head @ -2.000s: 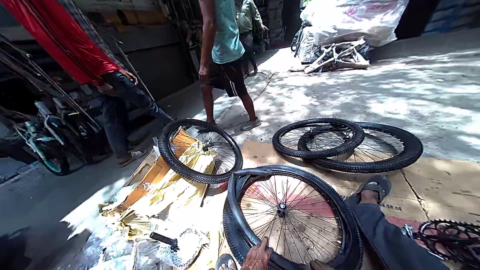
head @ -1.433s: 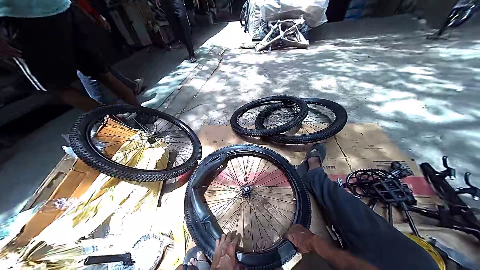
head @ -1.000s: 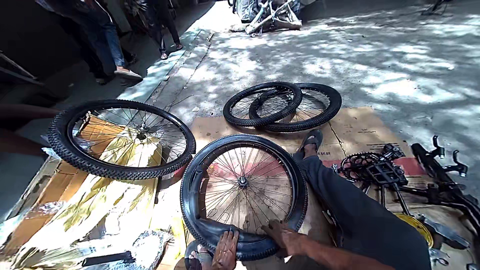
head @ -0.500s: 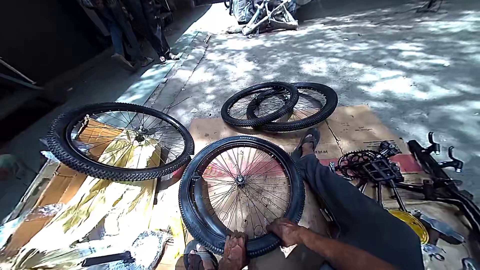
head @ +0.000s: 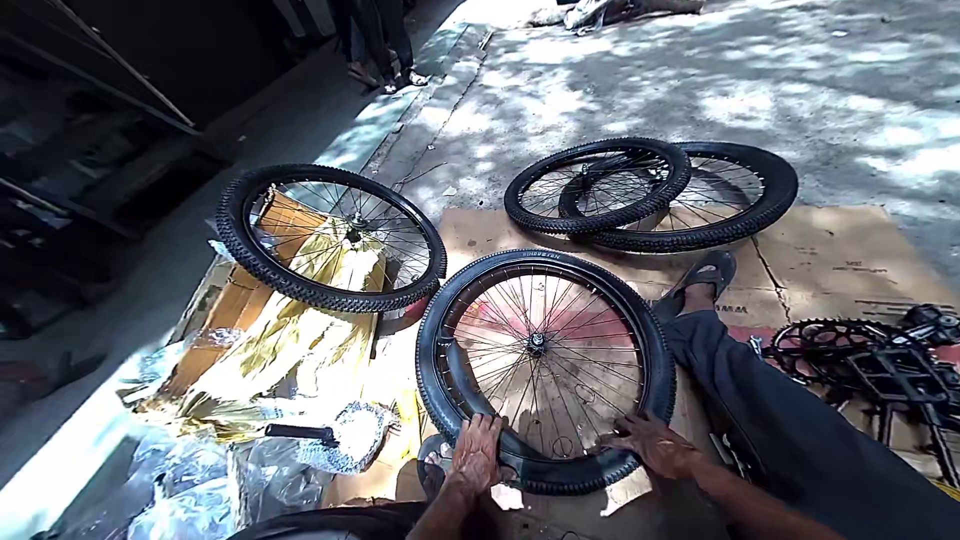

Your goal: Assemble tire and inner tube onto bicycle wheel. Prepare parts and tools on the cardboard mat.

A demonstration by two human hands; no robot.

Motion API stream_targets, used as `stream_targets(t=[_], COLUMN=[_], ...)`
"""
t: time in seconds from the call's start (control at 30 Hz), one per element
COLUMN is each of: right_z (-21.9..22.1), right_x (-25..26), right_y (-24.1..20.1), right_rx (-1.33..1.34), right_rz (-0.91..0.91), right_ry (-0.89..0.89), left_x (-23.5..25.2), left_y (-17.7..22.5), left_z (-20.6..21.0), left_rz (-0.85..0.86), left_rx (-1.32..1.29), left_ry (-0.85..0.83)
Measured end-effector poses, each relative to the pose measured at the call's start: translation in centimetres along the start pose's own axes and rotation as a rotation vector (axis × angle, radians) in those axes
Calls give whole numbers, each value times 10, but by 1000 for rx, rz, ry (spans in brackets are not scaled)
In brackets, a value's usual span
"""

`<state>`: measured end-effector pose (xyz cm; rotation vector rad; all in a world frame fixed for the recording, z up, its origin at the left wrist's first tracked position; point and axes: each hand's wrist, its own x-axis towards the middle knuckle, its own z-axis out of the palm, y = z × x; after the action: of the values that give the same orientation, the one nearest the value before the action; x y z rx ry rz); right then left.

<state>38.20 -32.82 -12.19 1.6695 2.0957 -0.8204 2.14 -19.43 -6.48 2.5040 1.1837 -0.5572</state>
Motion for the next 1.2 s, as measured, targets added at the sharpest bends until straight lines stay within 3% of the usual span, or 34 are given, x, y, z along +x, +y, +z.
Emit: stream_targets(t=[0.1,0.17,0.3,0.37,0.43,0.53,0.67,0.8,1.0,1.1,1.2], right_z=[-18,-29,-48,-44,-28,-20,-35,-33,-29,-28,-34], right_x=[-1,-1,12,22,31,34,30,33,39,39,42], right_y=[29,28,-60,-110,-131,-116,-94,-100,-109,-113,-117], right_rx=[51,88,282,305,182,-25,57,115,189,221,267], right_rz=[262,316,94,10,-23,-96,-221,-184,-130,-141,-154], right_ry=[2,61,283,240,156,144,68,-21,-36,-29,-52], left_x=[-8,-14,-9,-5,-6,-7,-3,3,12,12,12], left_y=[-43,-41,-3,8,16,31,36,37,16,-1,8], left_z=[2,17,35,36,29,21,19,10,27,21,2], left_rz=[-146,-59,88,115,125,144,108,141,151,132,35], left_rx=[11,59,70,88,99,32,-58,-60,-56,45,111], left_ry=[-40,-51,-48,-66,-77,-24,-69,-225,-208,-288,-459])
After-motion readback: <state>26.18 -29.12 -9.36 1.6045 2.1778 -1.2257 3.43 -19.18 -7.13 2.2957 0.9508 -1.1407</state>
